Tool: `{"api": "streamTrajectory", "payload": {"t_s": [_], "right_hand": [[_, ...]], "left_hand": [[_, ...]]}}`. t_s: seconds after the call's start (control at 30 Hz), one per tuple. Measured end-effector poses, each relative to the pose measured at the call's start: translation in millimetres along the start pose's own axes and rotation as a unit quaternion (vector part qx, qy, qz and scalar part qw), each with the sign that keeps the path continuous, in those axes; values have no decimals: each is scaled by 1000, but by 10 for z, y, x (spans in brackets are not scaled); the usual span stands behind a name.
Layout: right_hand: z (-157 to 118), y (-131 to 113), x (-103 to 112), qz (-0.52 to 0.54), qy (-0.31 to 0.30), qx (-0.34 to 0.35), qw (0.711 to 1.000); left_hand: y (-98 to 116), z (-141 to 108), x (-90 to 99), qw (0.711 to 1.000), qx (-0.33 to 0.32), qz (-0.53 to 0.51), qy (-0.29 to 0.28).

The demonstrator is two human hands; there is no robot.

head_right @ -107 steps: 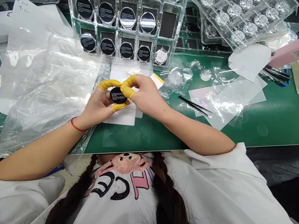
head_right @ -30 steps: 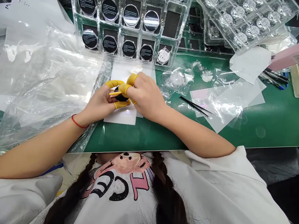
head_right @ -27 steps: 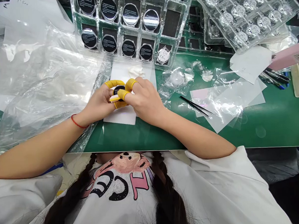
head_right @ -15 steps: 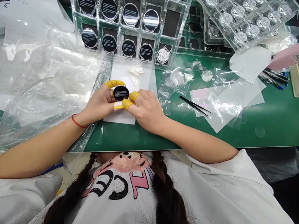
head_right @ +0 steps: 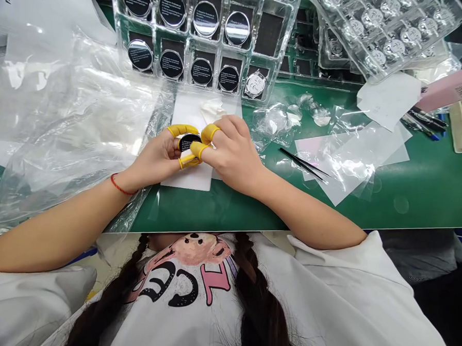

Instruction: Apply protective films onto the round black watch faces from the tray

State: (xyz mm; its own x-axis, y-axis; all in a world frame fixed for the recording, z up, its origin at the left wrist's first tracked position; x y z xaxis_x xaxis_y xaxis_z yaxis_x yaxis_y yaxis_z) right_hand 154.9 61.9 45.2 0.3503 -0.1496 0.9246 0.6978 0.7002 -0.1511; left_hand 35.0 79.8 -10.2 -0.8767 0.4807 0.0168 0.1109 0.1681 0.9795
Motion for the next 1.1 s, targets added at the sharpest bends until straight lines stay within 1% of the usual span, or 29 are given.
{"api": "streamTrajectory", "payload": {"t_s": [0.13, 0.37, 0.47, 0.57, 0.63, 0.77, 0.9, 1.1], "right_hand": [[-107, -29, 2, -16, 3, 6, 1000], [-217, -152, 57, -36, 60, 45, 997], [-206, -116, 55, -27, 59, 35, 997], [-167, -13, 76, -20, 64, -2, 998], [-142, 36, 79, -20, 64, -22, 998], [-130, 19, 48, -19, 50, -17, 998], [-156, 3, 29, -18, 28, -19, 999], [-160, -37, 55, -23, 17, 9, 1000]], "left_hand": [[4, 13, -5, 999, -1, -36, 2], [-14, 17, 1, 999, 8, -54, 4], [-14, 16, 2, 999, 8, -54, -1], [-29, 6, -17, 999, 7, -39, -17], [-34, -2, -24, 1000, 3, -18, -23], [-19, -6, -14, 1000, -2, 2, -9], [6, 3, -22, 1000, 4, -29, -8], [7, 24, -12, 997, 19, -74, 0]]}}
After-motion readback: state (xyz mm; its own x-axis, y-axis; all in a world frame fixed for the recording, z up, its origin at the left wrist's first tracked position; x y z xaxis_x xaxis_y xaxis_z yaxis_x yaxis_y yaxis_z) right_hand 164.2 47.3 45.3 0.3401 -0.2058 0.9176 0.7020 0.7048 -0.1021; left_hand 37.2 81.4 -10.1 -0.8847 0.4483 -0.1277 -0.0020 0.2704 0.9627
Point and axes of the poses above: each hand's wrist, its own z-axis towards the middle knuckle, its own x-axis out of the back of the hand, y = z × x, the point moved 8 cm from there along z, towards the middle knuckle, and after that the axes turned 5 degrees about x, right-handed, at the moved point
